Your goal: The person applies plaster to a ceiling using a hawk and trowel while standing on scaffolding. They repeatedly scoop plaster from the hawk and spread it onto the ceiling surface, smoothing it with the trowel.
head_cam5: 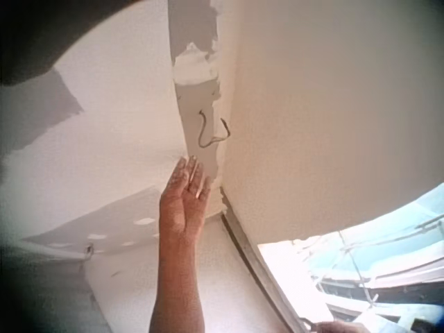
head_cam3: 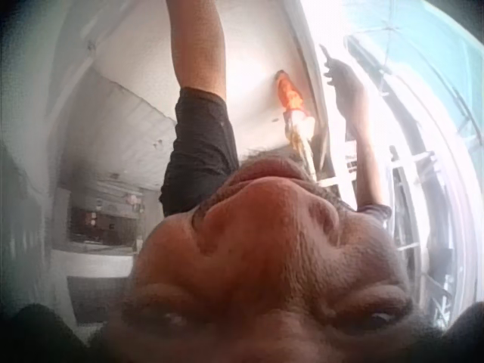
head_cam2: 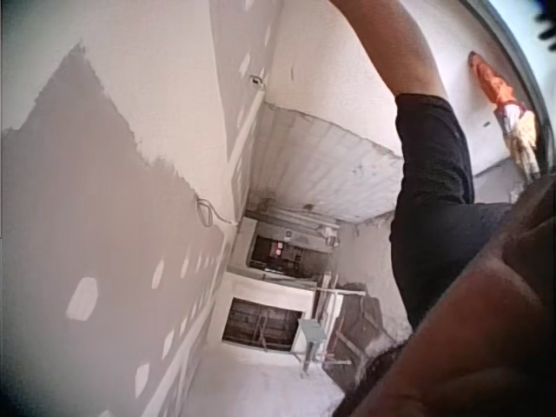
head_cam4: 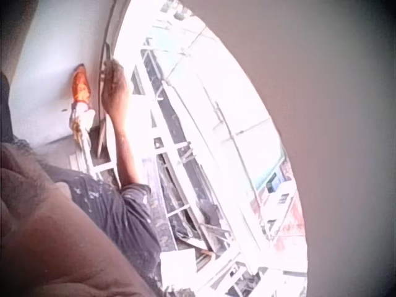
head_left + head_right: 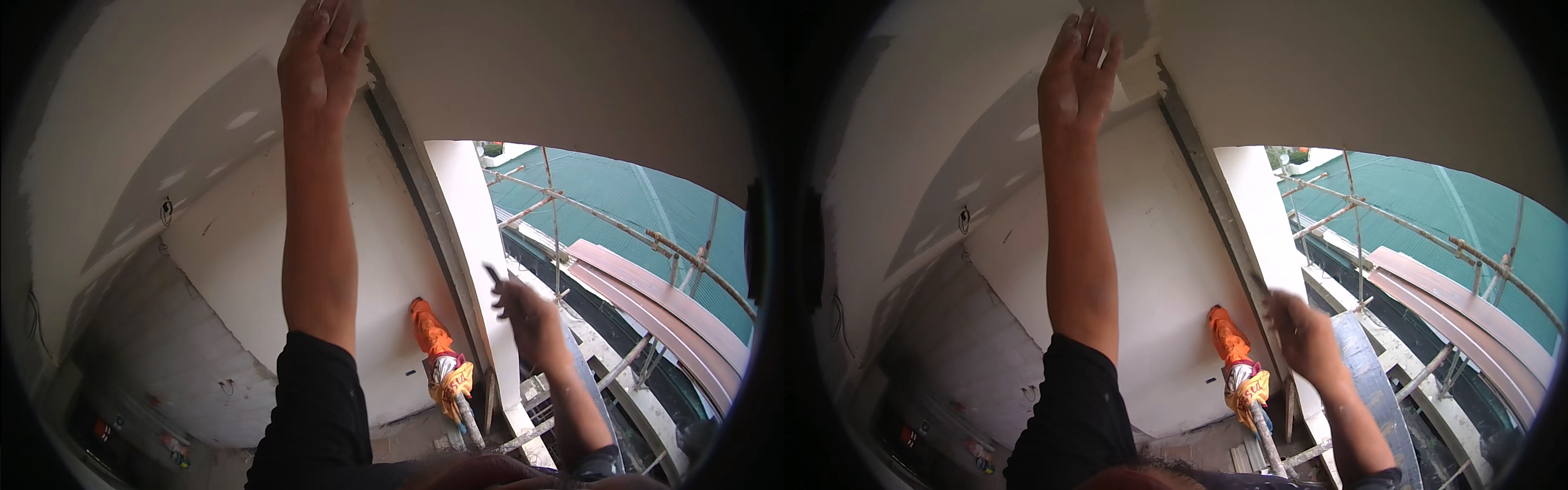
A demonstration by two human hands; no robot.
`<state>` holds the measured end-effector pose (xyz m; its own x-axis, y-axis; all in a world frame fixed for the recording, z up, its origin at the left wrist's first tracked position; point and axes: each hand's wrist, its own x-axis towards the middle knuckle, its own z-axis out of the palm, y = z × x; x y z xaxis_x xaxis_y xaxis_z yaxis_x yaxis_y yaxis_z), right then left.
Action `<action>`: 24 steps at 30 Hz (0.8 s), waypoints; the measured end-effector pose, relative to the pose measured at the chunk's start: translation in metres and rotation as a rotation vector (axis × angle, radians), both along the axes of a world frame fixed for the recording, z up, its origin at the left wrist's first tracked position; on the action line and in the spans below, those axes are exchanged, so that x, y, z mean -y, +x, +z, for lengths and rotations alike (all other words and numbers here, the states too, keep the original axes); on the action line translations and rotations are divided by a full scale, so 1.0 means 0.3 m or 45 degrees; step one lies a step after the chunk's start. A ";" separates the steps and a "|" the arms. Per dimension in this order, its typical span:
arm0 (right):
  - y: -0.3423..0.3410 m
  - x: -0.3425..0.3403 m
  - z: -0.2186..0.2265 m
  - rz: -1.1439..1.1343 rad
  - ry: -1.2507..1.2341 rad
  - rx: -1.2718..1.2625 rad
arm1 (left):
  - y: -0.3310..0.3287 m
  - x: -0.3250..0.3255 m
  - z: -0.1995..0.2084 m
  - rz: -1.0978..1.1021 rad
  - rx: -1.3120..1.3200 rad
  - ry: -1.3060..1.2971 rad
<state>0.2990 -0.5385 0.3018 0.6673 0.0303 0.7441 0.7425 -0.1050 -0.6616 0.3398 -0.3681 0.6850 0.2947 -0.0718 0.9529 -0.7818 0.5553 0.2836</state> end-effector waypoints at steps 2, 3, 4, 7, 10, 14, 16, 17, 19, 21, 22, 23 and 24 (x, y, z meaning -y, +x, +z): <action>-0.041 0.039 0.311 -0.111 0.163 0.388 | 0.118 0.007 0.111 -0.341 -0.067 -0.135; -0.056 0.060 0.427 -0.132 0.223 0.426 | 0.165 0.017 0.130 -0.516 -0.105 -0.200; -0.080 0.073 0.535 -0.209 0.275 0.390 | 0.180 0.059 0.125 -0.621 -0.115 -0.212; -0.099 0.142 0.757 -0.314 0.341 0.779 | 0.123 0.188 0.143 -0.936 -0.060 -0.228; -0.120 0.173 0.925 -0.576 0.171 0.901 | 0.128 0.227 0.169 -1.233 0.026 -0.258; -0.232 0.138 1.082 -0.518 0.019 0.969 | 0.139 0.215 0.156 -1.226 0.054 -0.355; -0.301 0.100 1.122 -0.550 -0.028 0.919 | 0.147 0.202 0.144 -1.195 0.085 -0.365; -0.378 0.095 1.144 -0.633 -0.054 0.872 | 0.126 0.245 0.133 -1.265 0.108 -0.340; -0.460 0.071 1.175 -0.724 -0.097 0.707 | 0.116 0.290 0.121 -1.294 0.161 -0.285; -0.460 0.091 1.194 -0.786 -0.278 0.697 | 0.134 0.291 0.111 -1.229 0.222 -0.224; -0.443 0.094 1.206 -0.811 -0.321 0.738 | 0.134 0.281 0.112 -1.208 0.199 -0.218; -0.427 0.097 1.218 -0.837 -0.362 0.778 | 0.133 0.274 0.115 -1.193 0.175 -0.213; -0.391 0.081 1.224 -0.860 -0.319 0.819 | 0.132 0.271 0.116 -1.181 0.151 -0.206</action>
<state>0.1817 -0.5629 0.6690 0.0693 -0.0025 0.9976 0.6865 -0.7255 -0.0495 0.3793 -0.4493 0.7200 0.0874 -0.0930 0.9918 -0.0276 0.9950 0.0957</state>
